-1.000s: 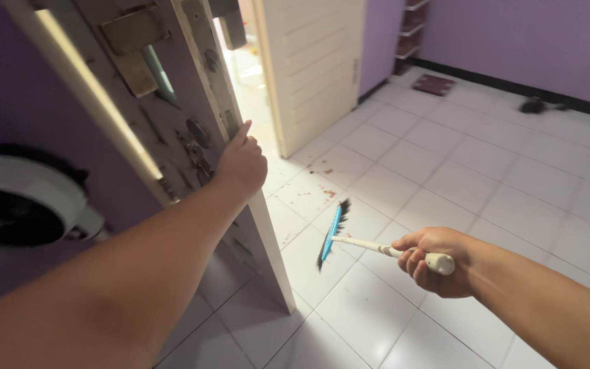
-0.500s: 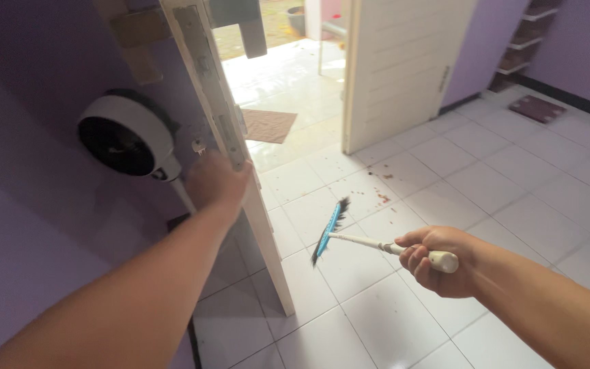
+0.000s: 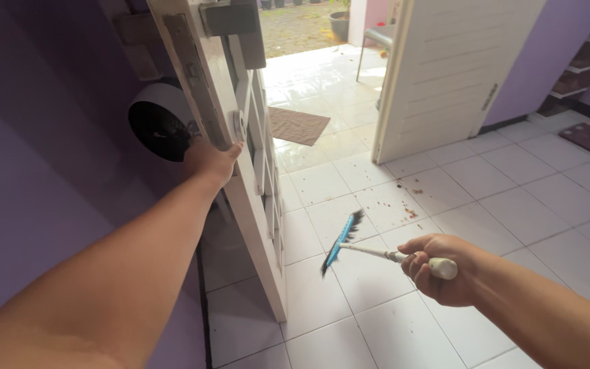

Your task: The person sweeps debris from a tiled floor toward a doorway using a broom, then lifts a small rug and wipes the floor with a cloth by hand.

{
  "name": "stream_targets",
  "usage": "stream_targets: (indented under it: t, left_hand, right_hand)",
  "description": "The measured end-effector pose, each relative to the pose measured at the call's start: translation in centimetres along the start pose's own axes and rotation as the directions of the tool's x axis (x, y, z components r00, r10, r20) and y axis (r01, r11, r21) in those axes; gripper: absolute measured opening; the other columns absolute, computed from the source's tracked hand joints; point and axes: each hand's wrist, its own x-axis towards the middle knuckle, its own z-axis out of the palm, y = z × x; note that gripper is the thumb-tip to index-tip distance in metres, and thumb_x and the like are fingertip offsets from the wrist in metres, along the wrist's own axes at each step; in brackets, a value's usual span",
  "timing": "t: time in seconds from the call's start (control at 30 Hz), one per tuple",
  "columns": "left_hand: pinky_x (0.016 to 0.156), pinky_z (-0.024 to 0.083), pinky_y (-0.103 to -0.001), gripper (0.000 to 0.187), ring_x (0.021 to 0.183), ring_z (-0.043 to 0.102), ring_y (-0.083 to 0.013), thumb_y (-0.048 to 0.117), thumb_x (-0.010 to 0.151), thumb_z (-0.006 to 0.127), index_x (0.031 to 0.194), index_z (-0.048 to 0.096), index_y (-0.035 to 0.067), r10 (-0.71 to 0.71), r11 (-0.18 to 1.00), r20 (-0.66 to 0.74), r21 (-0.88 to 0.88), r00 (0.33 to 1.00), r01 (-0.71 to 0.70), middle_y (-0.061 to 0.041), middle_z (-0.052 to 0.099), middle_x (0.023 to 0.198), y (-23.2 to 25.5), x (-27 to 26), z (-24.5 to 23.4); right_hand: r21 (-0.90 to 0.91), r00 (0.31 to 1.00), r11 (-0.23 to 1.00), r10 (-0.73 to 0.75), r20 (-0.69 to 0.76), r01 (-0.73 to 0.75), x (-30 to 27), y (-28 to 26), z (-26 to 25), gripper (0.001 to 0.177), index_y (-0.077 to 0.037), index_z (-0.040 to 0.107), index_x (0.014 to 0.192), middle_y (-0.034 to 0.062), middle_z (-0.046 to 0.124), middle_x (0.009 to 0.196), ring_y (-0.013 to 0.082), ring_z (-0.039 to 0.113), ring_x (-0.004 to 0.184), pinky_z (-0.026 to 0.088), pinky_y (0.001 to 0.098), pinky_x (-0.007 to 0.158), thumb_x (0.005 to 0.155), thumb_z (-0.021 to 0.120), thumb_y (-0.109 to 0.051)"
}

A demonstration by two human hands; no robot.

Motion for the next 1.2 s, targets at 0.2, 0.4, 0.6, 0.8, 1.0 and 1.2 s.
stream_targets:
  t: [0.2,0.4,0.6,0.8,1.0,1.2]
  left_hand:
    - [0.099,0.055,-0.04,0.08,0.117,0.067,-0.0352,0.041,0.084,0.082,0.138,0.045,-0.004,-0.064,0.995,-0.055,-0.085,0.996,0.059,-0.025,0.064,0.131,-2.8,1.3,-0.8]
    - [0.097,0.054,-0.042,0.077,0.118,0.065,-0.0384,0.038,0.084,0.083,0.14,0.045,0.0,-0.135,0.987,-0.17,-0.114,0.976,0.116,-0.025,0.062,0.131,-5.8,2.3,-1.8]
    - [0.092,0.055,-0.045,0.072,0.11,0.068,-0.0401,0.039,0.084,0.083,0.136,0.053,0.001,0.002,0.999,-0.326,-0.046,0.945,-0.018,-0.025,0.069,0.12,-11.6,6.0,-2.7]
    - [0.092,0.055,-0.048,0.068,0.108,0.068,-0.0436,0.045,0.086,0.083,0.129,0.057,-0.002,0.069,0.995,-0.358,0.095,0.931,-0.037,-0.027,0.07,0.117,-16.9,10.4,-4.8]
    - [0.095,0.053,-0.048,0.067,0.113,0.065,-0.0445,0.042,0.09,0.08,0.131,0.053,-0.003,-0.039,0.996,-0.31,0.063,0.95,0.062,-0.029,0.066,0.125,-18.6,11.5,-7.0]
    - [0.095,0.052,-0.049,0.062,0.114,0.064,-0.0446,0.04,0.094,0.076,0.13,0.052,-0.005,-0.067,0.997,-0.314,0.022,0.947,0.078,-0.029,0.065,0.126,-18.7,11.4,-7.9]
  right_hand:
    - [-0.024,1.0,1.0,-0.019,-0.023,0.018,1.2,-0.2,2.0,0.016,-0.005,0.045,0.092,-0.003,0.051,0.064,-0.0017,0.052,0.045,0.045,0.0099,0.036,0.101,0.054,-0.014]
    - [-0.008,1.0,1.0,-0.014,0.026,0.014,2.0,0.1,3.8,0.015,-0.005,0.044,0.093,-0.0048,0.05,0.063,-0.002,0.051,0.044,0.045,0.01,0.035,0.101,0.053,-0.014]
    - [-0.039,1.0,0.999,-0.017,0.012,0.018,1.8,0.5,6.3,0.014,-0.005,0.045,0.093,-0.0039,0.051,0.063,-0.002,0.052,0.045,0.044,0.0094,0.036,0.101,0.054,-0.014]
    - [-0.013,0.998,0.999,0.039,0.056,-0.038,2.3,1.0,7.0,0.019,-0.007,0.046,0.088,-0.0043,0.052,0.061,-0.0024,0.051,0.043,0.043,0.0099,0.034,0.099,0.057,-0.017]
    - [-0.039,1.0,0.999,0.012,0.021,-0.011,2.2,1.7,8.2,0.017,-0.005,0.047,0.091,-0.0022,0.053,0.062,-0.0018,0.051,0.044,0.044,0.0099,0.036,0.1,0.056,-0.016]
    - [-0.04,1.0,0.999,0.01,0.014,-0.009,2.1,1.8,8.2,0.016,-0.005,0.047,0.092,-0.0024,0.053,0.063,-0.0021,0.051,0.044,0.044,0.0097,0.036,0.1,0.055,-0.016]
